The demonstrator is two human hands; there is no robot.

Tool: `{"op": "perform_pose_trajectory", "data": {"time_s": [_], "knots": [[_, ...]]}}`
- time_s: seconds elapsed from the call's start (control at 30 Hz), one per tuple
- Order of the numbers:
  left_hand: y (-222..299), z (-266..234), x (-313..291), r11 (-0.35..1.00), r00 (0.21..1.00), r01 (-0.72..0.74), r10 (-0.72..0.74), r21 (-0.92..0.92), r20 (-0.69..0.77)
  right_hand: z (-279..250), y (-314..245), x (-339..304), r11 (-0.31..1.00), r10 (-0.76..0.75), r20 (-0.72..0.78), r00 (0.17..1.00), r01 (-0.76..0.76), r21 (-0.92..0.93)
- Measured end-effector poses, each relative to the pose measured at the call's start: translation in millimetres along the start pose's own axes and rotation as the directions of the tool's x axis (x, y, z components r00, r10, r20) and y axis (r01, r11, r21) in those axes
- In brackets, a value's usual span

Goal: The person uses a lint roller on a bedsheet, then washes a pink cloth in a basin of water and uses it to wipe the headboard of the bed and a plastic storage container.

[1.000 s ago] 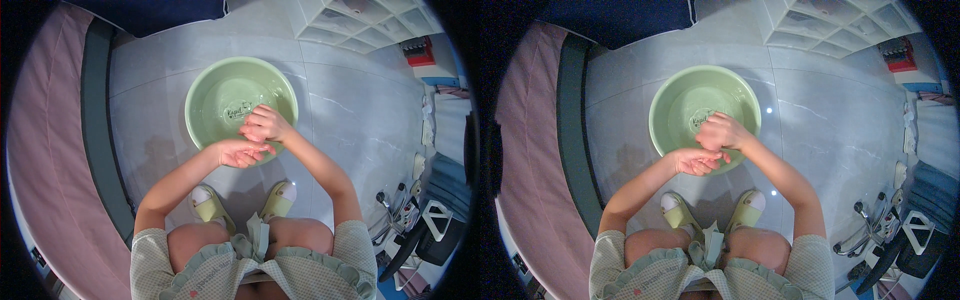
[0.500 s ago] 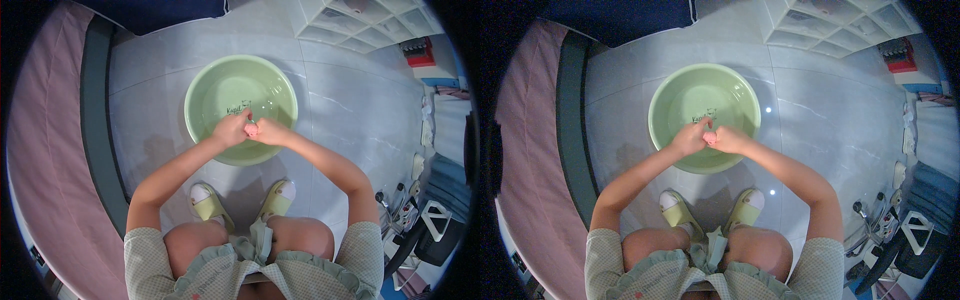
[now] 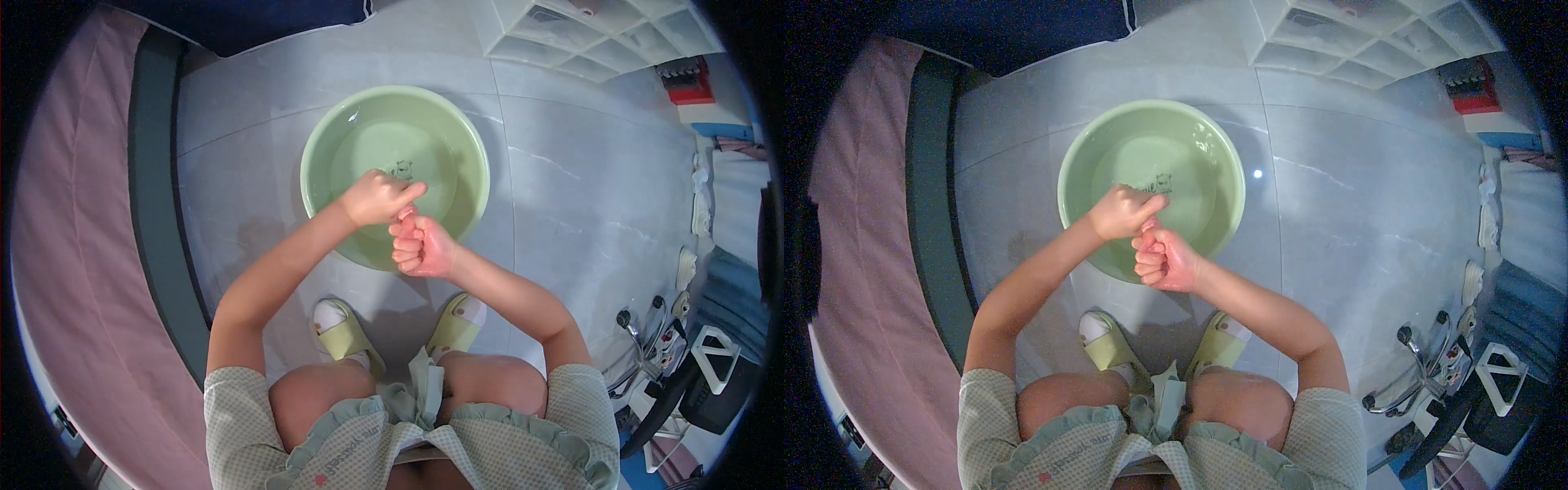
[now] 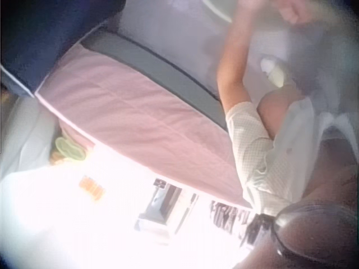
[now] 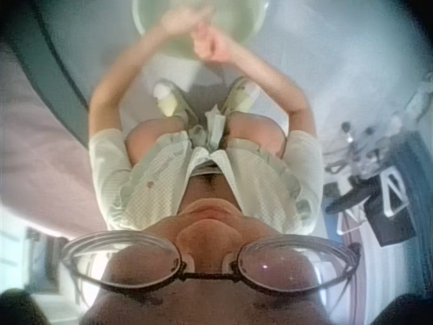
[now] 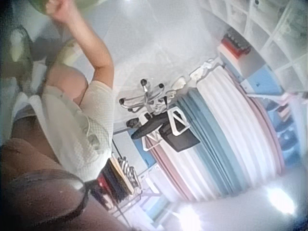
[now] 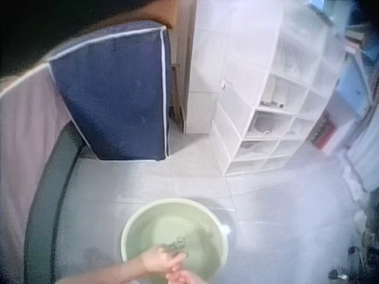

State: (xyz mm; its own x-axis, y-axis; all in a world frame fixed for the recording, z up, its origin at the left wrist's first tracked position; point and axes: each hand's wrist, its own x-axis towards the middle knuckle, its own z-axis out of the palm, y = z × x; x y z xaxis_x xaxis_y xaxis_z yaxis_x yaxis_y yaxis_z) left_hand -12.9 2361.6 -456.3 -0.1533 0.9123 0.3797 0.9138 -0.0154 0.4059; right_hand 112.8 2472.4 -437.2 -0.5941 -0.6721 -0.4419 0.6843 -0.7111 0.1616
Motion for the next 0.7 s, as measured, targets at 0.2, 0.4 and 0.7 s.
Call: {"op": "perform_pose_trajectory", "data": {"time_s": [0.2, 0.4, 0.7], "knots": [[-4.9, -1.8, 16.3, 0.995, 0.988, -0.081, 0.088, 0.058, -0.127, 2.1, -1.7, 2.5, 0.988, -0.006, 0.259, 0.966, -0.034, 0.149], [-6.6, 1.2, 17.0, 1.0, 0.998, -0.007, 0.009, 0.031, -0.059, -0.3, -3.5, 7.7, 0.981, -0.045, 0.251, 0.967, -0.005, 0.195], [-11.4, -10.7, -16.7, 0.95, 0.909, 0.249, -0.296, 0.189, 0.292, -34.0, -33.4, -5.6, -0.064, -0.69, 0.026, 0.723, -0.024, -0.998]]}}
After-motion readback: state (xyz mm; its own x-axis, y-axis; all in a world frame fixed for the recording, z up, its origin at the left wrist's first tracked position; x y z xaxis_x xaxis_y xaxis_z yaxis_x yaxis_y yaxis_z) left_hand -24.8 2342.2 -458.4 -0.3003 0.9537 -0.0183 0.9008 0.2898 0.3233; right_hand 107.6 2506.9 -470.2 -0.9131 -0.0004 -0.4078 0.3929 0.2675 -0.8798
